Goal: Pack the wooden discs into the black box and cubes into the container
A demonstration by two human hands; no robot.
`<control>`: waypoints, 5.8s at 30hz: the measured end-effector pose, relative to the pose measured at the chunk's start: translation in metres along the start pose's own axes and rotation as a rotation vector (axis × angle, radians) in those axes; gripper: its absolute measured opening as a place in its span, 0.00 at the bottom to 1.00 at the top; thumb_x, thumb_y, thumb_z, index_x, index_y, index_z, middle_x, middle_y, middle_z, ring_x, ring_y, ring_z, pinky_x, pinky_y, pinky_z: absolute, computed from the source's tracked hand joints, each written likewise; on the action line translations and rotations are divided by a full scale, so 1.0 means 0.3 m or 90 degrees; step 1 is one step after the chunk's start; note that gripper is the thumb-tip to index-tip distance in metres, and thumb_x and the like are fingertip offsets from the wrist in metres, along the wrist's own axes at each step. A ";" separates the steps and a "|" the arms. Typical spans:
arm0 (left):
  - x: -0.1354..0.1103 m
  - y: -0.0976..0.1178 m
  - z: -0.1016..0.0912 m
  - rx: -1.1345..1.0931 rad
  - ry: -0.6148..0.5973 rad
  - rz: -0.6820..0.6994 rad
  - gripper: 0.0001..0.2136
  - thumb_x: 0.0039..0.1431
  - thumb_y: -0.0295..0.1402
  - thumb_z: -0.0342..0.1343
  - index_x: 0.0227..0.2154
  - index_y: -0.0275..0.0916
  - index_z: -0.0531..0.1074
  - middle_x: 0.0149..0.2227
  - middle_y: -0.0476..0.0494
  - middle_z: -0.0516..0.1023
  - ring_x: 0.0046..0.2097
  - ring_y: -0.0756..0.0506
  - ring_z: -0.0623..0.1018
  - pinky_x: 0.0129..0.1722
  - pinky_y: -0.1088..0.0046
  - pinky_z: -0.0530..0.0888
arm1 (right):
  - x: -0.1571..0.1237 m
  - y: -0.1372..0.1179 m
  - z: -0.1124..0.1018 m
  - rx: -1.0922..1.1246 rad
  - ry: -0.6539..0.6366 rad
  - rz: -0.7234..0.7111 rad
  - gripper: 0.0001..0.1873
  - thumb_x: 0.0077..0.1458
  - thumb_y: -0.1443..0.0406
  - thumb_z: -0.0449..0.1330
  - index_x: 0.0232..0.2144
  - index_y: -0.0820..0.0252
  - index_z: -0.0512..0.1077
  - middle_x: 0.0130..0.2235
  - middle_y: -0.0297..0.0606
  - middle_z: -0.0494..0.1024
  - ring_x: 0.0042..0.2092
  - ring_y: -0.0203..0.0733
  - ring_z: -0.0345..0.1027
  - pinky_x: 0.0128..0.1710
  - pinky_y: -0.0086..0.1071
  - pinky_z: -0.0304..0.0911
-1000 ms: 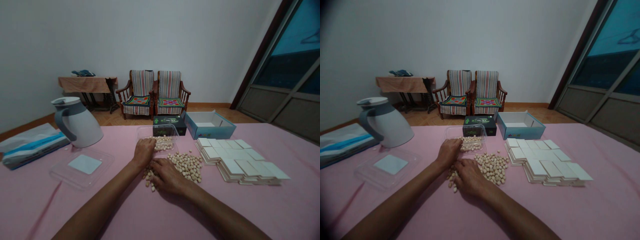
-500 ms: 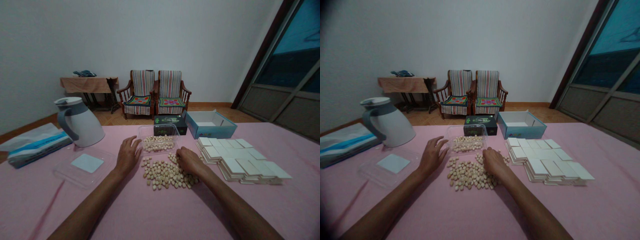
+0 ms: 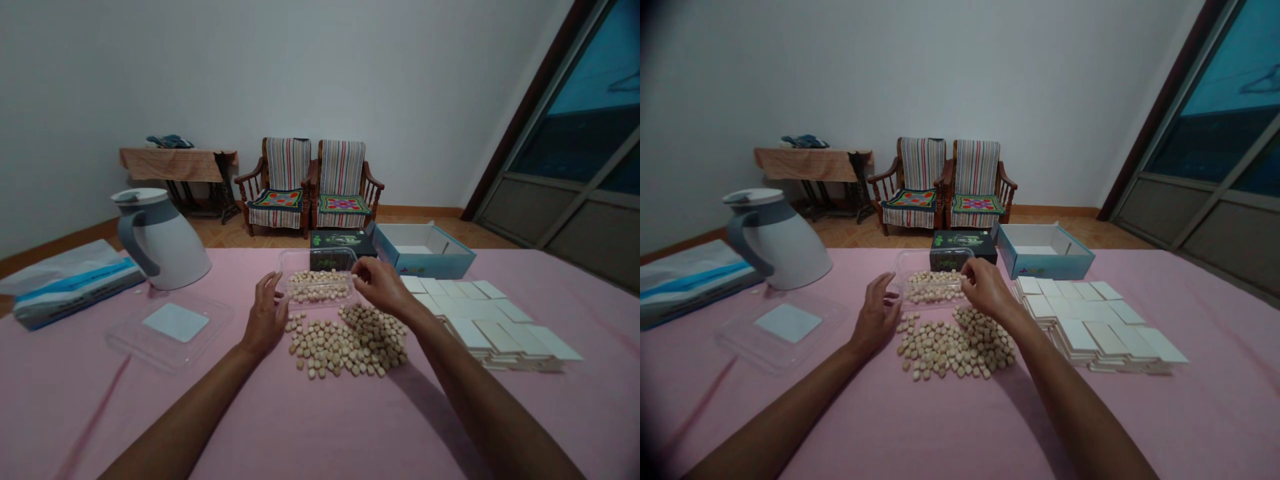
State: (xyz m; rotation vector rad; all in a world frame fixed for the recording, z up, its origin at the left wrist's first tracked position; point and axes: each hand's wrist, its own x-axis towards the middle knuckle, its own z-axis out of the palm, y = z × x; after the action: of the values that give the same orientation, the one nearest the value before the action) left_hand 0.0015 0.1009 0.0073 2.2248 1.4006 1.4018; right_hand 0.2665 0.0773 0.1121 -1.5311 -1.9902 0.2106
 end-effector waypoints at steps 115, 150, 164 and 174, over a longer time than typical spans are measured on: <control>-0.008 -0.018 0.002 -0.032 -0.189 0.007 0.37 0.57 0.25 0.48 0.66 0.44 0.37 0.50 0.39 0.70 0.39 0.49 0.74 0.44 0.68 0.73 | 0.028 -0.036 0.065 -0.148 0.041 -0.046 0.13 0.56 0.72 0.52 0.43 0.64 0.70 0.41 0.45 0.73 0.42 0.41 0.66 0.39 0.30 0.57; -0.006 -0.007 -0.006 -0.022 -0.119 -0.042 0.34 0.57 0.27 0.47 0.65 0.42 0.40 0.45 0.42 0.73 0.35 0.50 0.75 0.38 0.71 0.73 | -0.057 -0.029 0.051 -0.070 0.051 -0.083 0.09 0.50 0.75 0.52 0.33 0.61 0.66 0.37 0.40 0.68 0.37 0.40 0.64 0.36 0.30 0.58; 0.008 -0.004 -0.038 0.026 -0.291 0.042 0.10 0.44 0.25 0.51 0.30 0.36 0.73 0.29 0.47 0.71 0.32 0.48 0.70 0.32 0.73 0.67 | -0.226 0.055 0.146 -0.046 -0.083 -0.030 0.08 0.56 0.71 0.52 0.38 0.61 0.70 0.39 0.39 0.71 0.36 0.37 0.67 0.37 0.31 0.60; 0.056 0.025 -0.074 -0.011 -0.457 -0.051 0.10 0.44 0.25 0.50 0.30 0.36 0.74 0.27 0.50 0.73 0.27 0.52 0.70 0.26 0.78 0.65 | -0.262 0.093 0.219 0.043 0.040 -0.023 0.11 0.57 0.72 0.50 0.40 0.61 0.69 0.40 0.41 0.71 0.42 0.41 0.66 0.42 0.33 0.62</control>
State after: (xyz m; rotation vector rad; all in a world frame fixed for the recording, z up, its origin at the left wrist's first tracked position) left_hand -0.0090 0.1028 0.0340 2.2741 1.1765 0.4807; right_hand 0.2643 0.0294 0.0173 -1.4407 -1.9414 0.2106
